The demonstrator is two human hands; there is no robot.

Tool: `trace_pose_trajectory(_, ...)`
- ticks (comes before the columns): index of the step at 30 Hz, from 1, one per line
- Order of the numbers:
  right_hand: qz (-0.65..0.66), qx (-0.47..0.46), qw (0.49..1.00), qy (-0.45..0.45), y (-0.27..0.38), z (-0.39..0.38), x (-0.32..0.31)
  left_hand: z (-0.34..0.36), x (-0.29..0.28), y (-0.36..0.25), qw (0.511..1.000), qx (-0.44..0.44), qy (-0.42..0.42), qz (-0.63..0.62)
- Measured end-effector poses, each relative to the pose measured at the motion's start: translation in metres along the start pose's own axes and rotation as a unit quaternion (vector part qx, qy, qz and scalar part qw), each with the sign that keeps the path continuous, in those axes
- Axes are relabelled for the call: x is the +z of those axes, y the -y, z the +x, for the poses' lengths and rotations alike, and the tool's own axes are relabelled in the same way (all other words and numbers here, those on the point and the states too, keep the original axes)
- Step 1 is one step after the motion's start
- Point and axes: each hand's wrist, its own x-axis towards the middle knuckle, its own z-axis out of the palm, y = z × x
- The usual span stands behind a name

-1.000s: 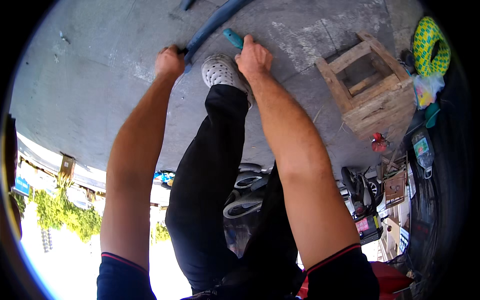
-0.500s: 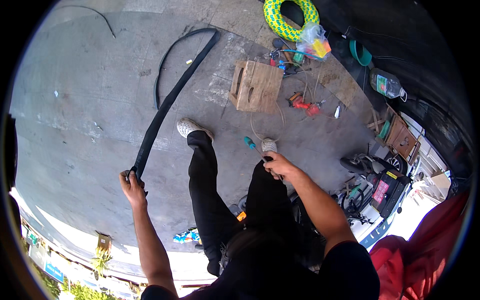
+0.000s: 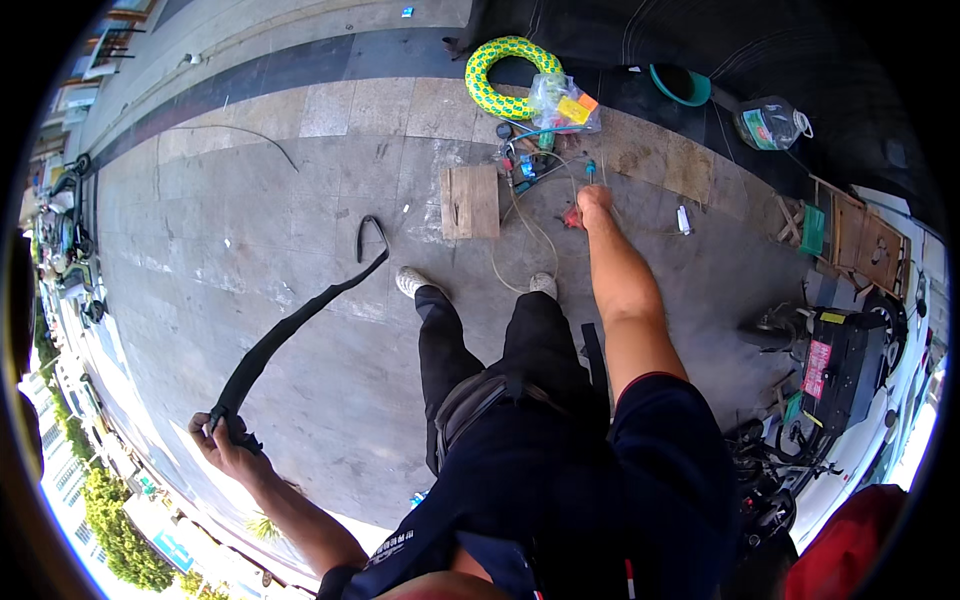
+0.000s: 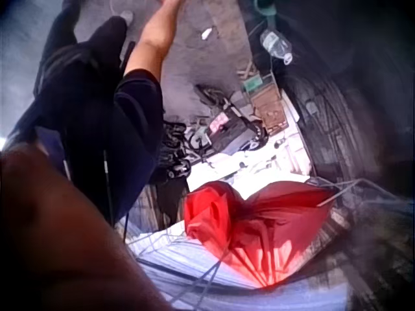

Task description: The person removes a rear bicycle wheel by hand, uses a power tool on the axle, reattaches the wheel to the frame, and uses a pump to inflate the tire.

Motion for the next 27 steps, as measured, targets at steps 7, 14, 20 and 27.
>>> trace_pose_trajectory(7, -0.189, -0.253, 0.927, 0.201, -0.018, -0.075, -0.081, -0.038, 0.021, -0.146, 0.969, 0.202, 0.110, -0.094)
trace_pose_trajectory(14, -0.020, -0.377, 0.871, 0.313, 0.006, -0.342, -0.176, -0.036, 0.072, -0.260, 0.667, 0.355, 0.519, -0.399)
trace_pose_trajectory(20, 0.067, -0.685, 0.671, 0.277, 0.143, -0.515, -0.251, -0.108, 0.177, -0.340, 0.293, 0.146, 0.716, -0.616)
trace_pose_trajectory(27, 0.233, -0.467, 0.695, 0.494, 0.133, -0.521, -0.311, -0.121, 0.303, -0.362, 0.408, 0.123, 0.796, -0.430)
